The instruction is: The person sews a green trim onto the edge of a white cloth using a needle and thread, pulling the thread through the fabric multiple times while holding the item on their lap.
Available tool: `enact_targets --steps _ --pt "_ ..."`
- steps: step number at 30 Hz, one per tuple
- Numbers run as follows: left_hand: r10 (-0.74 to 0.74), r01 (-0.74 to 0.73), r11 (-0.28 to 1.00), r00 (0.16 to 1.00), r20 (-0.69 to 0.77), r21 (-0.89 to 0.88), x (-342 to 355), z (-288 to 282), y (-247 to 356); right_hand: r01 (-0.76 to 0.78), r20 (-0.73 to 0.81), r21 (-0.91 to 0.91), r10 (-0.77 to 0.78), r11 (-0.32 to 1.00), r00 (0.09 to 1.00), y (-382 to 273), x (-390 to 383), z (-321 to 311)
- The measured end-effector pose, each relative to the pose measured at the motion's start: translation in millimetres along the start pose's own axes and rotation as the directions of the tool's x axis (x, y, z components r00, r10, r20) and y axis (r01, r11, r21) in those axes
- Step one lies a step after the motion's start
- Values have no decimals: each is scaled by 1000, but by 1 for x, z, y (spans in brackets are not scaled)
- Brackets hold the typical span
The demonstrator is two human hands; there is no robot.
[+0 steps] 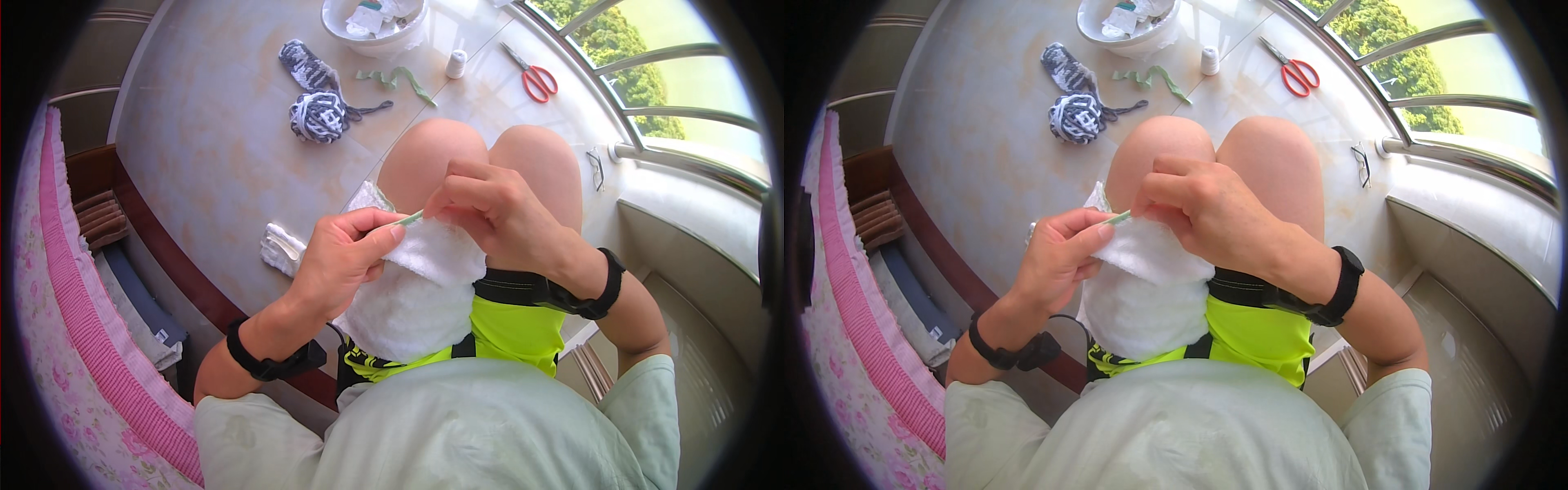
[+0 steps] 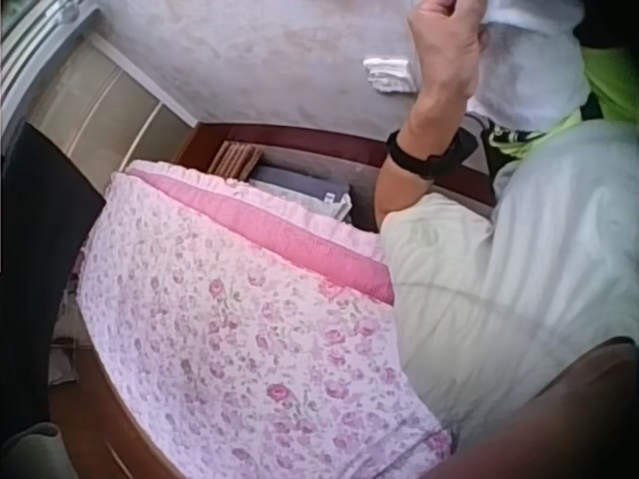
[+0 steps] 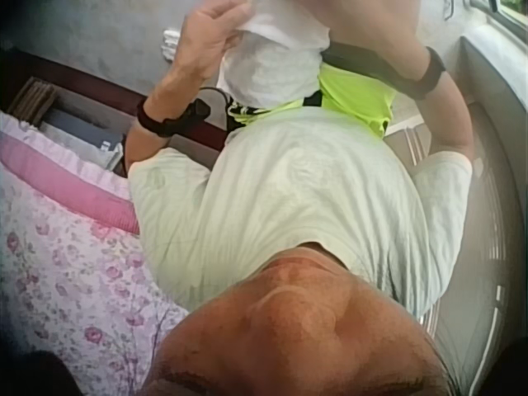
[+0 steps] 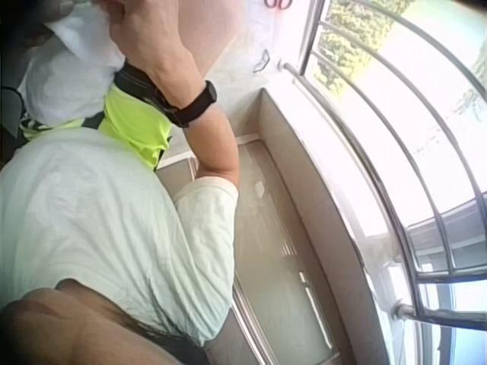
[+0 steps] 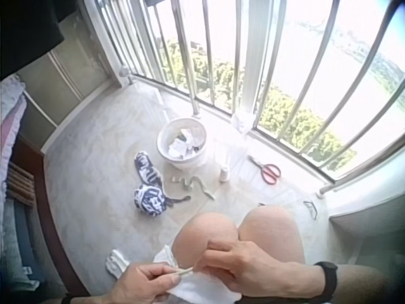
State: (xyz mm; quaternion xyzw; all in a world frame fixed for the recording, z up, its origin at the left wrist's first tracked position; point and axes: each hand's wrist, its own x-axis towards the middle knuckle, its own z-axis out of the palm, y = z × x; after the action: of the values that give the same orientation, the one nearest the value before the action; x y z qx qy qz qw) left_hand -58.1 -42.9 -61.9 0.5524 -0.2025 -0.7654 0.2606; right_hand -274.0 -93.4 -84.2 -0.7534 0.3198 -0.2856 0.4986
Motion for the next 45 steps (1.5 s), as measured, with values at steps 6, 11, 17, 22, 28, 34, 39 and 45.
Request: enact_targets --steps 6,11,17,22,28,34,39,45 --pt "-11 11 1000 1000 1 -6 0 0 0 16 4 -10 -16 1000 1000 2 2 1" --pt "0 0 1000 1000 -6 -10 1 0 -1 -28 12 12 28 1000 1000 3 3 0" --pt "16 -16 1000 1000 -2 -14 3 4 2 -70 18 36 69 997 997 1 2 -3" --pt "58 -58 998 998 11 6 6 5 2 -92 12 85 92 992 996 0 1 -7" --pt "90 -93 995 995 49 48 7 10 8 -343 144 283 314 896 939 -1 1 -16" --pt "121 -130 989 986 113 69 13 13 11 -450 237 368 386 813 892 4 1 -21" --pt "85 -96 994 982 170 56 14 15 15 -399 233 419 328 816 916 12 -2 -21" --pt "114 -119 993 975 192 16 15 17 11 -401 229 512 329 760 916 15 -4 -19"
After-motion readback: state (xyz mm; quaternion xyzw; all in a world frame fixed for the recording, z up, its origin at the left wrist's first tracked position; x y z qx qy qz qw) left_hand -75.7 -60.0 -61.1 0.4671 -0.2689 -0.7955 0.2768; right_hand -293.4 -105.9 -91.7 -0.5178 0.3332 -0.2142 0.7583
